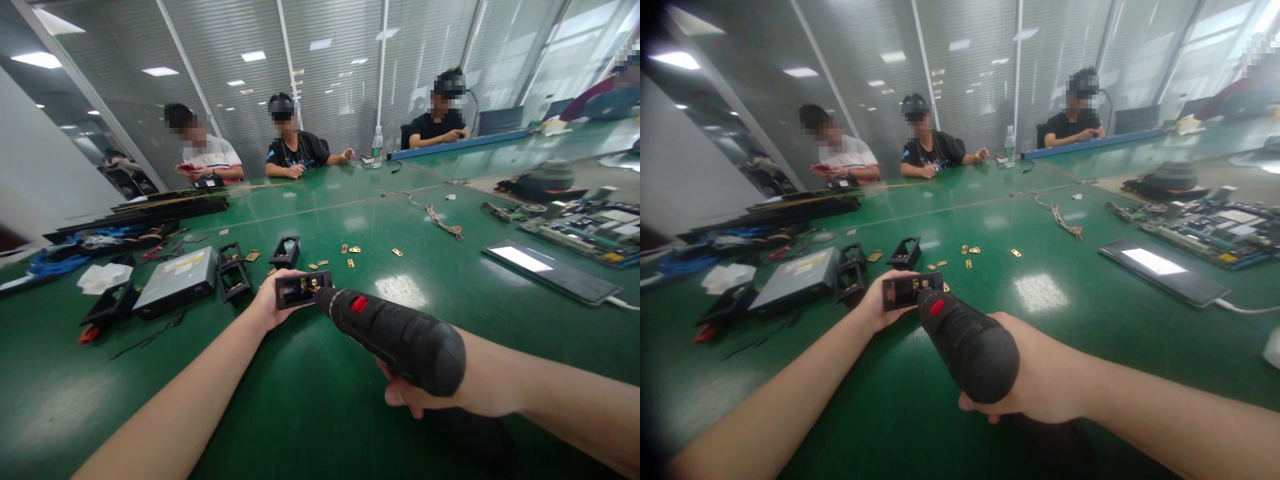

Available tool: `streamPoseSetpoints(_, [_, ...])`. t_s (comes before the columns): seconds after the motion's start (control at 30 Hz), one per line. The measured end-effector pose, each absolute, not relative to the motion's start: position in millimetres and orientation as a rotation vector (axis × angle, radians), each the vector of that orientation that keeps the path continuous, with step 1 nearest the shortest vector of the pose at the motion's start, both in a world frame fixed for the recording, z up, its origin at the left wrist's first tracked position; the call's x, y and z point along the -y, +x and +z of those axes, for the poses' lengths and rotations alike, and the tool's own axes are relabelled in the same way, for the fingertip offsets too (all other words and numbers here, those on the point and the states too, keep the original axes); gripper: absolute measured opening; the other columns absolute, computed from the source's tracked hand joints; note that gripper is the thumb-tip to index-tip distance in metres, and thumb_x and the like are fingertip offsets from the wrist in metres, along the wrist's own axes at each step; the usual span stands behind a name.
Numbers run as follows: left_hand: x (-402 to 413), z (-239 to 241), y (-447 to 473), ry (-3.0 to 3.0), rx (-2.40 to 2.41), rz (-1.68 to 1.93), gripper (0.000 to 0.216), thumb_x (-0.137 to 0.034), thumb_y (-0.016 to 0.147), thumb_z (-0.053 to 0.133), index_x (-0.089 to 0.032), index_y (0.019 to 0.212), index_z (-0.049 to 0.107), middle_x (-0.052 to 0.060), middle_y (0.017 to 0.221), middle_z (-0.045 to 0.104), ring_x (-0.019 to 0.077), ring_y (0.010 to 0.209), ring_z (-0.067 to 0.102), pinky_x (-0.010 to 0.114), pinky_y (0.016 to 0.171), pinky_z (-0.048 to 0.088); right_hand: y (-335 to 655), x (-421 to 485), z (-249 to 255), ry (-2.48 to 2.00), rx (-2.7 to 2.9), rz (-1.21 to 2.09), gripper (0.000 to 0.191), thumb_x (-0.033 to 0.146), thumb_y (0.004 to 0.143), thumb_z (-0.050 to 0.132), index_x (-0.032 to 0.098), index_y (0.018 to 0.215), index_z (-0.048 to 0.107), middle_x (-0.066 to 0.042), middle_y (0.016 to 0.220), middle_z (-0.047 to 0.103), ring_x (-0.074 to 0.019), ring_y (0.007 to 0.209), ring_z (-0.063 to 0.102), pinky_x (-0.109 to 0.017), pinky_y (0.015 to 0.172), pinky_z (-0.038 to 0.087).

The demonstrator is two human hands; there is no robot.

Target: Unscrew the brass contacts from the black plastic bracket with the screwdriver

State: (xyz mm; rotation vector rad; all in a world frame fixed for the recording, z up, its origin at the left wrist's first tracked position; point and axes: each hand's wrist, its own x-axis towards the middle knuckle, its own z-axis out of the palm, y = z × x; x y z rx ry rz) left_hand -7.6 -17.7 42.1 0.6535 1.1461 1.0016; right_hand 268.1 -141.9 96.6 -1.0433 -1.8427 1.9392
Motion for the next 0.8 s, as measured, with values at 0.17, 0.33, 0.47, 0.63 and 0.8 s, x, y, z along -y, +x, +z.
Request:
streamPoseSetpoints(0.17, [18,42,-7,0.633,-1.158,1.014,0.016,-0.023,0.085,0.062,-0.014,0.087,0.075,0.015,0.082,0.080,0.0272,0.073,0.078,0.040,0.069,0.066,267,144,98,-1.141,1.770,1.977,0.032,0.013,0.078,0.085,0.012,0.100,0.062,0.001,0.079,0.067,-0.0092,0.065,0.066,-0.017,0.060,0.056])
streamPoseSetpoints(0.33, [19,41,-8,0.642,-1.157,1.017,0.015,-0.023,0.084,0.062,-0.014,0.086,0.075,0.014,0.081,0.080,0.0272,0.074,0.078,0.041,0.071,0.066,268,143,94,-1.181,1.787,1.995,0.028,0.012,0.078,0.084,0.011,0.099,0.065,-0.002,0.088,0.071,-0.0093,0.068,0.068,-0.018,0.062,0.057])
streamPoseSetpoints(0.47, [18,39,-10,0.654,-1.137,1.004,0.018,-0.024,0.085,0.061,-0.013,0.083,0.076,0.015,0.082,0.080,0.0262,0.072,0.077,0.040,0.070,0.066,271,141,90,-1.130,1.805,2.006,0.047,0.020,0.080,0.088,0.013,0.122,0.067,-0.005,0.097,0.073,-0.0108,0.072,0.071,-0.019,0.064,0.058])
streamPoseSetpoints(0.63, [18,39,-10,0.663,-1.126,0.991,0.019,-0.024,0.086,0.061,-0.013,0.083,0.076,0.015,0.083,0.080,0.0256,0.072,0.077,0.040,0.070,0.065,272,141,85,-1.125,1.809,1.976,0.053,0.025,0.080,0.088,0.016,0.129,0.068,-0.008,0.106,0.074,-0.0119,0.070,0.071,-0.021,0.064,0.058])
streamPoseSetpoints(0.8, [21,42,-9,0.671,-1.117,0.998,0.020,-0.023,0.087,0.059,-0.012,0.083,0.076,0.015,0.084,0.080,0.0253,0.073,0.077,0.037,0.066,0.065,273,137,78,-1.013,1.864,1.902,0.073,0.035,0.076,0.092,0.015,0.138,0.061,-0.017,0.132,0.068,-0.0131,0.079,0.071,-0.024,0.072,0.060])
